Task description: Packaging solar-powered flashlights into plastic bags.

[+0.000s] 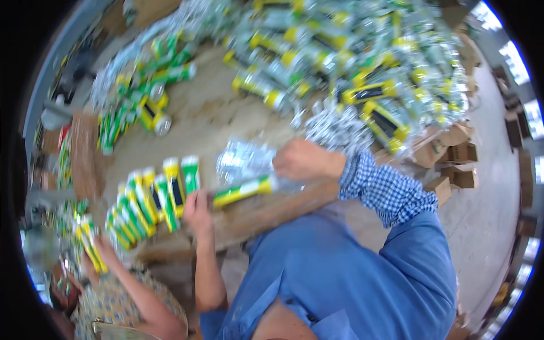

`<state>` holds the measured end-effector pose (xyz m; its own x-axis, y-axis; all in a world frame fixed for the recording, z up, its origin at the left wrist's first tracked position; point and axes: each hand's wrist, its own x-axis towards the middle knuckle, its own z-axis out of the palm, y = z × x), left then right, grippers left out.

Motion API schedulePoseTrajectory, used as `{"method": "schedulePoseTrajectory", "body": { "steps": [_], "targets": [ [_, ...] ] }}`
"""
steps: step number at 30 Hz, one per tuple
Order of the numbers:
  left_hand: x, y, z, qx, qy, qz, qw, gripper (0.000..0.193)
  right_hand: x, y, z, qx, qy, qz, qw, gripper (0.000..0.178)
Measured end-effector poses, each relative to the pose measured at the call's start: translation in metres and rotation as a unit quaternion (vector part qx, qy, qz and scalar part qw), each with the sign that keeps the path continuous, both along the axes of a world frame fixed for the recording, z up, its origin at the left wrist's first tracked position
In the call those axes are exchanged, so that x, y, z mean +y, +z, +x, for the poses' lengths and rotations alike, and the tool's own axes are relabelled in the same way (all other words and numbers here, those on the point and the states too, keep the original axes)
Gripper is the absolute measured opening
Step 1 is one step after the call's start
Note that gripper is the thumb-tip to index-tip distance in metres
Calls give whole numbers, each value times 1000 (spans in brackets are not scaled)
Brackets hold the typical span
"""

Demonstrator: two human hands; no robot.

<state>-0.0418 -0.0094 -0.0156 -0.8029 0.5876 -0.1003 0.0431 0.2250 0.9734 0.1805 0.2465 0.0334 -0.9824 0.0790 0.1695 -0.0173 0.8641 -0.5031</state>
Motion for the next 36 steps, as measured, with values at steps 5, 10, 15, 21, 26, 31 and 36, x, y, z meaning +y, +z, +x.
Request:
{"method": "schedulePoseTrajectory", "body": {
  "steps": [5,10,15,21,26,31,36],
  "targets": [
    [44,12,13,-143,-17,138,980,16,25,41,32,115,-308,-534,779,16],
    [64,-17,29,-86,-103,99,986,16,160,133,46,514,-292,-507,627,5],
    [67,-41,64,-112,-155,45,981,15,267,191,76,619,-314,-433,576,25],
    [49,-42,57,80,-175,0,981,14,218,126,36,403,-373,-362,753,37],
    [70,-10,30,412,-235,19,880,18,133,63,6,251,-356,-315,843,30],
    [104,-16,4,505,-256,-46,823,45,11,-33,-4,-28,-169,-29,985,45],
    [94,-16,8,469,-256,-165,829,55,-27,-53,-27,-83,-199,-15,976,57]
  ]
}}
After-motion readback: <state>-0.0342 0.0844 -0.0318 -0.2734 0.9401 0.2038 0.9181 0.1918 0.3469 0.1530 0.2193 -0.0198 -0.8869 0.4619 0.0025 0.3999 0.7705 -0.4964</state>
